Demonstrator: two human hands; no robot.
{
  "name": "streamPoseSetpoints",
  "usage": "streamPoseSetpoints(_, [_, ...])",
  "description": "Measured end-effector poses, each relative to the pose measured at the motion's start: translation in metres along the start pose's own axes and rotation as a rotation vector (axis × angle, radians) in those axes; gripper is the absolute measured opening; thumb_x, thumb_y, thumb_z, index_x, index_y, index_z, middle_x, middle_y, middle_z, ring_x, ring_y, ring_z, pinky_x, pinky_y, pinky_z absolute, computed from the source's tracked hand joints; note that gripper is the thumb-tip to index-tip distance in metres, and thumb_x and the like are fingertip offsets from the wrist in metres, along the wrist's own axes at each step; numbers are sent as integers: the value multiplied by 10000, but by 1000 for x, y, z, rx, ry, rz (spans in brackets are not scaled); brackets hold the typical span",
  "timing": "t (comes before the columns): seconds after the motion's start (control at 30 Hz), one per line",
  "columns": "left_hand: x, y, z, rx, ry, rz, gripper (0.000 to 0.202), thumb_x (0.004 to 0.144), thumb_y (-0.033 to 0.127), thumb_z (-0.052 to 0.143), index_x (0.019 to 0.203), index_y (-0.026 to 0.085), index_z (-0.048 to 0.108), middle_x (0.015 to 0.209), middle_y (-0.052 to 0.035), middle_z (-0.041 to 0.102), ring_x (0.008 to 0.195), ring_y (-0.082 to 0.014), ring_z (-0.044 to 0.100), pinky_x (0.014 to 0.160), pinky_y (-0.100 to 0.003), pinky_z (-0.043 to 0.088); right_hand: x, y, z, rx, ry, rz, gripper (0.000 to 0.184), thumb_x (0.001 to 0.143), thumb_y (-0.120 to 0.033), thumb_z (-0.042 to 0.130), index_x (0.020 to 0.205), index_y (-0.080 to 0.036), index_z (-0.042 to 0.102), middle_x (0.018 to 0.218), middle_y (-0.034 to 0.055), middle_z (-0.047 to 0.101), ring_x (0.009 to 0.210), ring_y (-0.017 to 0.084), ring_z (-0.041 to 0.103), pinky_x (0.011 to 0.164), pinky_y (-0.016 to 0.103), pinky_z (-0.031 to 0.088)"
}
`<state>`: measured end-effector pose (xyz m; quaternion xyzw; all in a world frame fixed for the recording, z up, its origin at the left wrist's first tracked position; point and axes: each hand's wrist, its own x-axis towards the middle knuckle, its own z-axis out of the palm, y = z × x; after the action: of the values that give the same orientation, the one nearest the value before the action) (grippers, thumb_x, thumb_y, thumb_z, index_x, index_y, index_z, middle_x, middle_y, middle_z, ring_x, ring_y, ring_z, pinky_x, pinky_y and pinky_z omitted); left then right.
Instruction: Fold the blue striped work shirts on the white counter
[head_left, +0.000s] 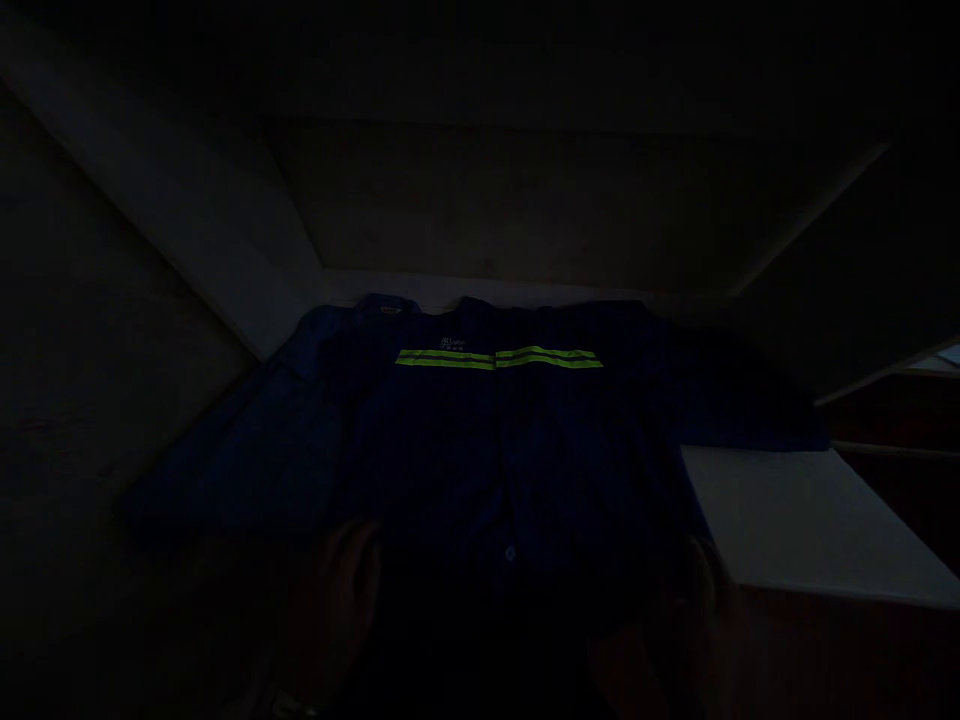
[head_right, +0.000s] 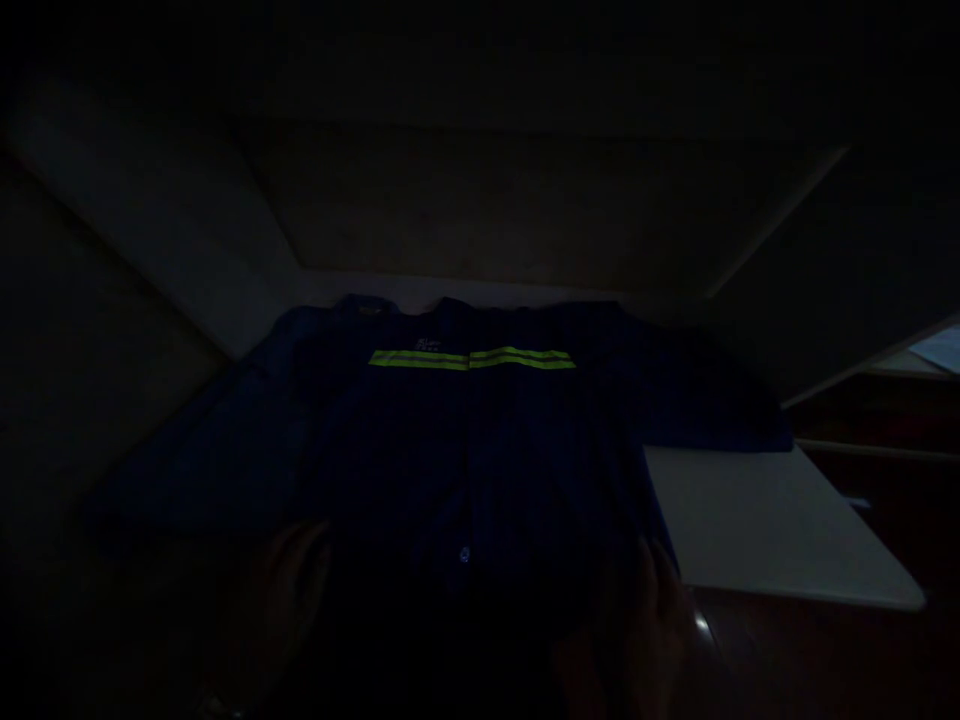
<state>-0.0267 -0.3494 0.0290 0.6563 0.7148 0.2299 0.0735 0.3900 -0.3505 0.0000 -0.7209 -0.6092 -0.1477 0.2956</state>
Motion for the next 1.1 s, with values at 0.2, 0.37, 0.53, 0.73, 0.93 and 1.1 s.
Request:
streamPoseSetpoints(0.2, [-21, 79, 70, -584, -1035, 25, 552, 836, 572, 534, 1323, 312, 567, 1352, -55, 611, 1185, -249, 597, 1044, -404, 453, 15, -75, 15, 304, -291, -348, 291, 962, -285, 464, 1231, -242, 566, 1114, 80, 668, 982, 218, 626, 832, 376, 530])
streamPoseSetpoints(0.37, [36, 74, 101, -671, -1081, -96, 468, 790, 622, 552, 1225, 458, 608, 1243, -20, 678, 1103, -293, 641, 960, -480, 488, 37, -89, 30, 365, -300, -311, 298, 970, -324, 463, 1232, -252, 584, 1149, 69, 672, 1028, 212, 637, 851, 350, 552])
streamPoseSetpoints(0.53, [118, 69, 72, -703, -1002, -105, 329, 827, 640, 485, 1057, 482, 659, 1037, 13, 737, 962, -291, 690, 764, -485, 553, 67, -74, 46, 452, -438, -325, 288, 972, -358, 449, 1170, -282, 645, 1102, 36, 711, 969, 172, 686, 813, 260, 570])
streamPoseSetpoints(0.73, [164, 58, -16, -783, -820, -104, 370, 824, 593, 550, 1022, 317, 699, 966, -25, 742, 951, -232, 678, 892, -391, 518, 114, -90, 79, 425, -774, -268, 284, 923, -245, 454, 1061, -288, 699, 1028, 12, 735, 848, 132, 710, 704, 173, 536])
streamPoseSetpoints(0.93, [244, 33, 18, -442, -238, -64, 443, 882, 472, 461, 1155, 189, 665, 1243, -126, 664, 1159, -272, 606, 1049, -447, 431, 130, -118, 111, 251, -690, -220, 288, 945, -288, 399, 957, -300, 687, 824, -28, 745, 620, 116, 687, 508, 168, 445])
streamPoseSetpoints(1.1, [245, 9, 86, 85, -97, 172, 474, 927, 427, 401, 1326, 245, 582, 1504, -99, 442, 1380, -305, 406, 1132, -540, 329, 123, -99, 125, 399, -621, -325, 288, 901, -257, 446, 1041, -334, 686, 941, -30, 759, 704, 115, 716, 549, 141, 485])
